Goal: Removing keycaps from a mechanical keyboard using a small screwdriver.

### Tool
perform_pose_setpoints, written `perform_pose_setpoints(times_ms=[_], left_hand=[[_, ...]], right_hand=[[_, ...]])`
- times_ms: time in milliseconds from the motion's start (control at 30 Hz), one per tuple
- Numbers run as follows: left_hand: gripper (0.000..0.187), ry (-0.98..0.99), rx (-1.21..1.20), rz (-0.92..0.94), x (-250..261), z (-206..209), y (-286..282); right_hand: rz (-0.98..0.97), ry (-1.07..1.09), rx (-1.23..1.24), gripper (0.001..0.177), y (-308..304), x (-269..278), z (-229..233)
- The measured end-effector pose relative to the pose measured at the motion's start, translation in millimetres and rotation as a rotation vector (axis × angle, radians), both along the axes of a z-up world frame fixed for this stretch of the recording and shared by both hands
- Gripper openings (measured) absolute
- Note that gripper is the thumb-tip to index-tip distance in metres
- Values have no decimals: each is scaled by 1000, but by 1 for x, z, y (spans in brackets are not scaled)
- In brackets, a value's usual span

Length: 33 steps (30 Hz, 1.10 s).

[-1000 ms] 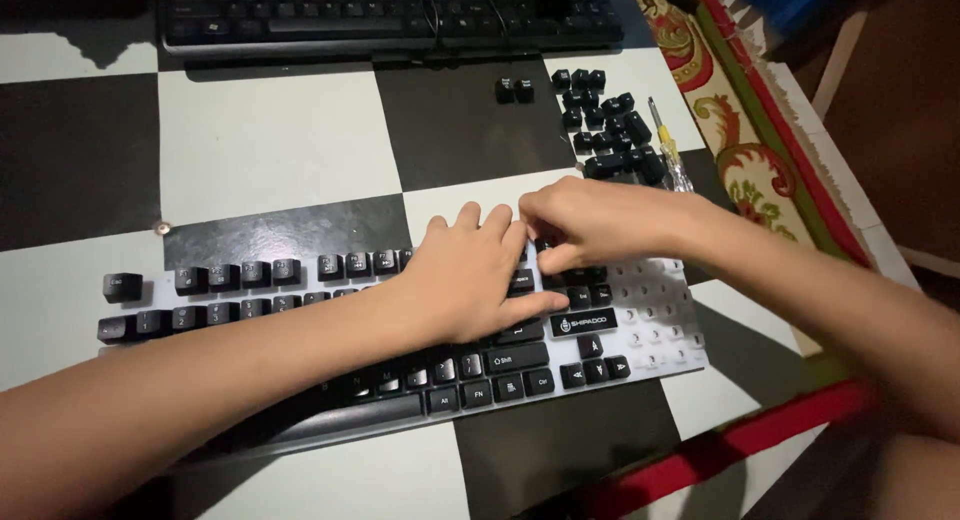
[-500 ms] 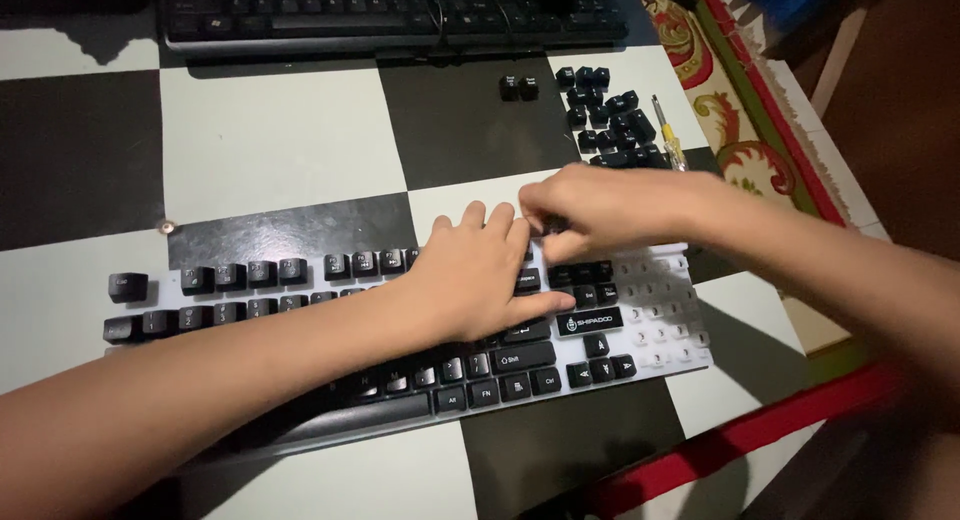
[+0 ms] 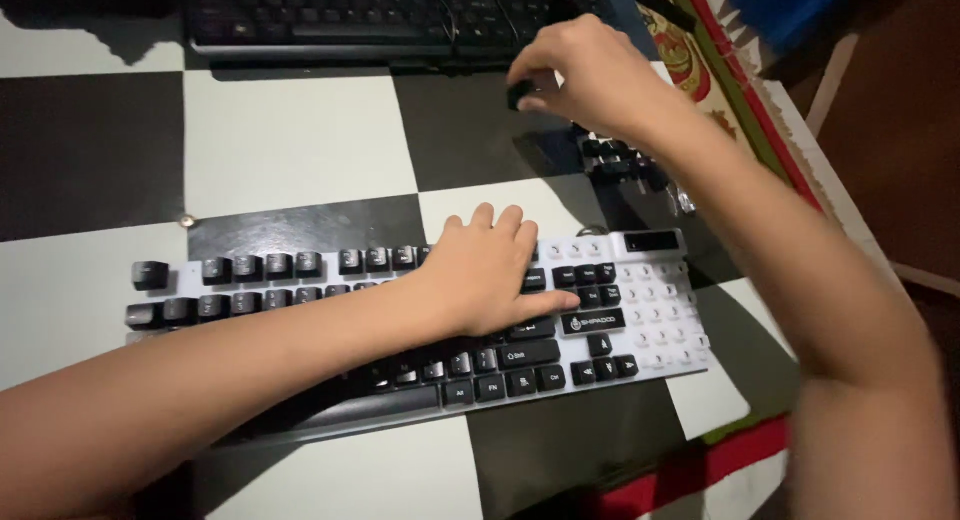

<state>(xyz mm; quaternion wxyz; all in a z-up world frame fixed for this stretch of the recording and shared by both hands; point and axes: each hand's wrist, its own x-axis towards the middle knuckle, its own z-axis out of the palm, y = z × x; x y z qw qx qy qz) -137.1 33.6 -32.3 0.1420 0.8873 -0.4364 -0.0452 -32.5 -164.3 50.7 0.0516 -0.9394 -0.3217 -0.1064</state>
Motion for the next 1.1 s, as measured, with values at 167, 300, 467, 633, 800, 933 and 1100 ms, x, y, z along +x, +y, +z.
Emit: perform_pose_setpoints(times_ms=[167, 300, 467, 633, 800, 933, 1100], left_hand=[[96, -10, -26, -1, 1, -1, 0], [95, 8, -38, 1, 0, -2, 0], [94, 21, -33, -4, 0, -3, 0], [94, -17, -42, 1, -1, -6, -1], [96, -3, -31, -14, 1, -2, -1], [96, 24, -6, -19, 1, -1, 0], [94, 21, -53, 4, -1, -1, 1]], right_hand=[[20, -158, -61, 28, 5, 47, -36], [-111, -40, -202, 29, 15, 63, -48], [-66, -101, -296, 27, 14, 69, -55], [-110, -39, -312, 29, 9, 72, -61], [-84, -25, -239, 31, 9, 68, -56], [-121, -57, -277, 30, 5, 66, -55], [-9, -158, -58, 42, -5, 21, -17]])
